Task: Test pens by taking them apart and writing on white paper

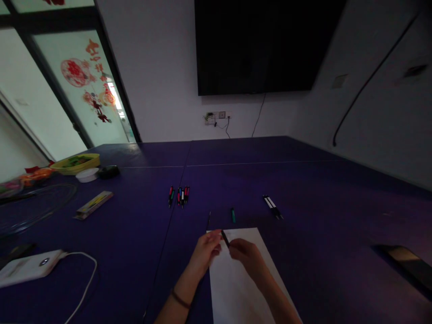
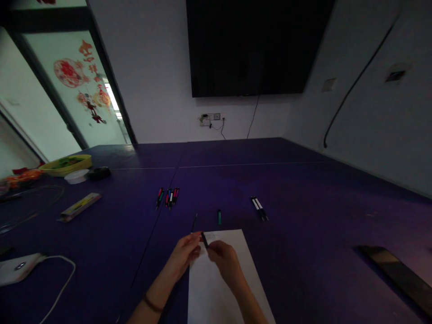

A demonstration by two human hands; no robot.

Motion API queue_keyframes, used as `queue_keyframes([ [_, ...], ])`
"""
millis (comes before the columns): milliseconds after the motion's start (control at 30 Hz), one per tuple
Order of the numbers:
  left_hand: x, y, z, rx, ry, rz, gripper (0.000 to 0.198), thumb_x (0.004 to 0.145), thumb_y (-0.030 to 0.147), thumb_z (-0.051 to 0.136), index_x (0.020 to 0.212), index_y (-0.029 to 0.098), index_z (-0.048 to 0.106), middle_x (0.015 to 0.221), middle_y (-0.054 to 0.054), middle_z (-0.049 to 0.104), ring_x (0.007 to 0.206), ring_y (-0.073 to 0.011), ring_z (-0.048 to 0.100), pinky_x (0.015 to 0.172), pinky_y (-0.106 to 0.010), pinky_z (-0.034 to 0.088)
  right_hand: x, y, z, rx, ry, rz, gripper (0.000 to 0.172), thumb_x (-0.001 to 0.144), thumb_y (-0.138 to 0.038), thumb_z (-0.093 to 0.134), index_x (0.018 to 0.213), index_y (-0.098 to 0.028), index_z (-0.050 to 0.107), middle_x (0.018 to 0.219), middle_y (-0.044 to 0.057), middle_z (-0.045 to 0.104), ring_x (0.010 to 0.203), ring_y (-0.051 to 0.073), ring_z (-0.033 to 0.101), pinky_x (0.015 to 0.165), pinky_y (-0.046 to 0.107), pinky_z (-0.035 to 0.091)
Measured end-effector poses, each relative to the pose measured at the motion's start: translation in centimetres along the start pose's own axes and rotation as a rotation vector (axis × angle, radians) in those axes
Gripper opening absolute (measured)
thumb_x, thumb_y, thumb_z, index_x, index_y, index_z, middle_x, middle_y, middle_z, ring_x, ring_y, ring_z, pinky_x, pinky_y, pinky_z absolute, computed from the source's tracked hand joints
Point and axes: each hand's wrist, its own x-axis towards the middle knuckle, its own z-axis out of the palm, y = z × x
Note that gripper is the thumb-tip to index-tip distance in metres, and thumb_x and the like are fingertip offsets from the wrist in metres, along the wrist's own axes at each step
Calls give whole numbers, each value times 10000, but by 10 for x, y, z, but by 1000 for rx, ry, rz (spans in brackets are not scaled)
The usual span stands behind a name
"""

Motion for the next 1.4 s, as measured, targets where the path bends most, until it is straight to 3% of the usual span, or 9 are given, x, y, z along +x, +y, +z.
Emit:
queue_keyframes([
  [100,-17,-3,5,-426,-62,-95,417,580,446,677,840,122,646,739,-55,612,488,-39,431,504,-189,328,-24,-1,24,422,-64,137,212,568,-354,640,641,-169,569,538,-30,528,544,116,497,547,238,392],
  [233,-28,-2,2,-484,-47,-127,393,535,432,715,758,114,657,577,-14,552,451,-42,381,458,-194,286,-39,0,42,750,-145,328,309,557,-436,672,643,-159,566,579,-19,524,521,83,481,506,213,365],
  [367,-31,-2,2,-446,-7,-117,402,548,451,697,754,108,657,447,37,447,401,-39,315,423,-197,242,-41,1,50,566,-105,234,399,568,-546,622,587,-151,565,463,-32,469,398,68,396,424,211,297],
  [600,-31,2,11,-446,134,-84,357,508,441,715,640,115,649,459,44,428,426,-41,333,444,-196,263,-48,-5,55,39,367,8,378,581,-567,591,533,-198,524,474,-2,523,445,123,455,471,250,321],
  [800,-30,5,13,-496,142,-124,335,467,405,738,619,121,647,515,21,502,436,-35,329,440,-190,260,-42,-5,52,605,75,284,492,607,-645,525,598,-154,541,442,-35,446,353,59,338,363,203,218],
  [967,-28,4,15,-548,203,-121,341,439,386,756,641,131,654,510,32,499,444,-33,348,443,-177,274,-36,1,54,706,199,261,422,427,-476,751,599,-169,518,471,-59,466,396,52,389,385,182,274],
  [1133,-28,7,18,-555,188,-149,331,411,379,767,596,133,644,470,41,476,422,-34,340,430,-180,283,-36,2,54,920,70,388,404,586,-534,640,697,-152,568,602,4,544,440,60,440,374,174,282],
  [1233,-28,6,20,-563,212,-147,333,407,371,769,596,131,639,527,20,527,443,-38,377,444,-179,304,-35,2,53,852,39,343,413,561,-524,664,634,-134,552,522,-23,490,362,24,316,332,167,171],
  [1400,-23,1,14,-619,324,-92,320,424,368,767,542,135,582,428,75,394,409,-25,326,412,-166,256,-38,3,50,485,280,140,384,521,-496,692,539,-172,486,397,-61,431,334,48,324,338,192,226],
])
